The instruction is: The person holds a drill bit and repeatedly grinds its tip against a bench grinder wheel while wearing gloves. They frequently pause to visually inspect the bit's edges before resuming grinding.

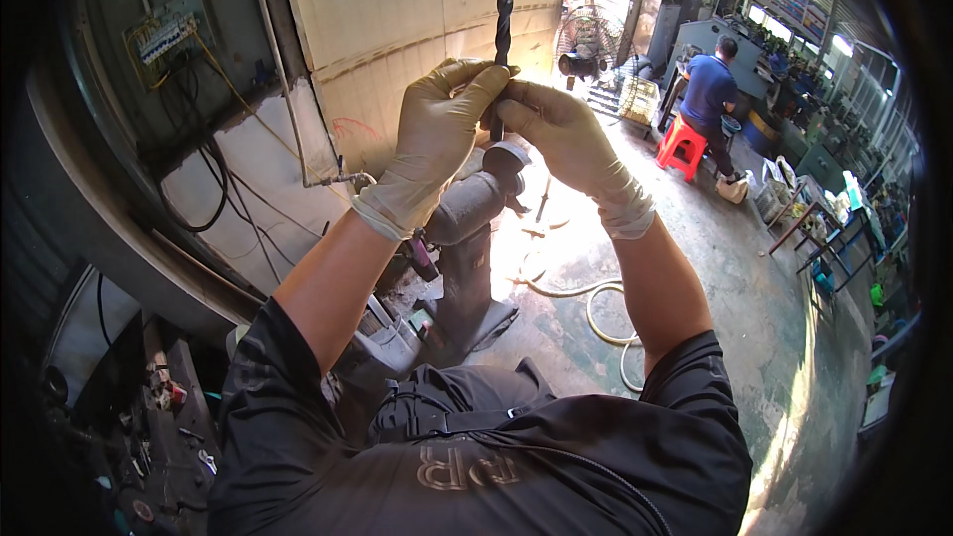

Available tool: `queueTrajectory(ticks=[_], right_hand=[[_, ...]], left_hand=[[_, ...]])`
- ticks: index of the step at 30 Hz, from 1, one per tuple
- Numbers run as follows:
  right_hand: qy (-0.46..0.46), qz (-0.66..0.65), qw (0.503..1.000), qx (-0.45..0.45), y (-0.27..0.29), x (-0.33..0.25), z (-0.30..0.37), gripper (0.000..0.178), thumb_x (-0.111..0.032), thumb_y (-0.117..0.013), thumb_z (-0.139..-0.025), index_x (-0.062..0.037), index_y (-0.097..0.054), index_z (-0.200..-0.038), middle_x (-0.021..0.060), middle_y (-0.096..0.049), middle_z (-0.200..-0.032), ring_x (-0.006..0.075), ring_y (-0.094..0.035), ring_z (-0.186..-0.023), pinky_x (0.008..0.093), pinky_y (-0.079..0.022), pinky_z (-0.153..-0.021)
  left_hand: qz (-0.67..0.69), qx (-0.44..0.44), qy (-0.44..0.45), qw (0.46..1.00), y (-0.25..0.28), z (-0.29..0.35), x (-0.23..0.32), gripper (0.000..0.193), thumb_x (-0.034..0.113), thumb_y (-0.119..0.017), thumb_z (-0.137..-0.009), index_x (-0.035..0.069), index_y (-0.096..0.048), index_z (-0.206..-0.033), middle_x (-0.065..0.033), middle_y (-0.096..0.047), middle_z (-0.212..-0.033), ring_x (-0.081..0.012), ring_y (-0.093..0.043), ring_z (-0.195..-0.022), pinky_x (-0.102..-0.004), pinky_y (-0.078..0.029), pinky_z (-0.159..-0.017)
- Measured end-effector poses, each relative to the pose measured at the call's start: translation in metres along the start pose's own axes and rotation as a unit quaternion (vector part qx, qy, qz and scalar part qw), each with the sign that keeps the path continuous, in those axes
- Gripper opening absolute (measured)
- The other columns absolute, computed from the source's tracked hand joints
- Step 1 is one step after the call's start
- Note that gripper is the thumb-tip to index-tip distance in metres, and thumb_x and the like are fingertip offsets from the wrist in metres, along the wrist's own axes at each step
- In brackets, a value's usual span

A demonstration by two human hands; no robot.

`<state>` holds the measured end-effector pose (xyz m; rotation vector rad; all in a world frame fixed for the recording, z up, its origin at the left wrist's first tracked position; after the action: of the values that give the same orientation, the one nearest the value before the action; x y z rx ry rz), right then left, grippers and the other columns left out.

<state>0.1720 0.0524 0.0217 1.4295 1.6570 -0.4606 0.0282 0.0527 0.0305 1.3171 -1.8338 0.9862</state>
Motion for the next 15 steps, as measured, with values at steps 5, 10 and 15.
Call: queueTrajectory(ticks=[5, 10, 15], right_hand=[[-0.001, -0.002, 1.0, -0.014, -0.0003, -0.0029, 0.002, 0.033, -0.017, -0.057, -0.096, 0.0069, -0.062, -0.119, 0.0112, -0.069, -0.102, 0.0156, -0.064, -0.098, 0.0283, -0.049, -0.09], [-0.005, -0.027, 1.0, -0.007, -0.0007, -0.0029, 0.0029, 0.033, -0.017, -0.058, -0.096, 0.0071, -0.061, -0.119, 0.011, -0.069, -0.103, 0.0154, -0.064, -0.098, 0.0278, -0.05, -0.09], [-0.01, -0.022, 1.0, 0.005, 0.0011, -0.0023, 0.0039, 0.034, -0.016, -0.059, -0.096, 0.007, -0.061, -0.12, 0.0113, -0.07, -0.104, 0.0156, -0.065, -0.098, 0.0278, -0.05, -0.09]], left_hand=[[-0.012, 0.002, 0.002, 1.0, -0.0008, 0.0012, -0.0024, 0.019, 0.014, -0.067, -0.092, -0.002, -0.072, -0.1, -0.002, -0.064, -0.082, -0.0089, -0.058, -0.067, -0.0224, -0.047, -0.057], [-0.01, 0.004, -0.015, 1.0, -0.0016, 0.0013, -0.0034, 0.019, 0.016, -0.069, -0.091, 0.0, -0.073, -0.099, 0.0003, -0.062, -0.081, -0.007, -0.057, -0.067, -0.0207, -0.045, -0.055], [-0.017, 0.008, 0.007, 1.0, -0.0027, 0.0023, -0.0038, 0.018, 0.017, -0.068, -0.091, 0.002, -0.073, -0.099, 0.0009, -0.062, -0.081, -0.0065, -0.058, -0.069, -0.02, -0.045, -0.055]])
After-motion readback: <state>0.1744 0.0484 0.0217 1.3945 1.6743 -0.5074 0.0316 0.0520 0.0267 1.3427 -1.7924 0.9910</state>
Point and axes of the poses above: each hand's wrist, its own z-axis away from the middle knuckle, its own y-axis out of the back of the hand, x = y × z, the point moved 4 cm from there along -z, towards the middle knuckle
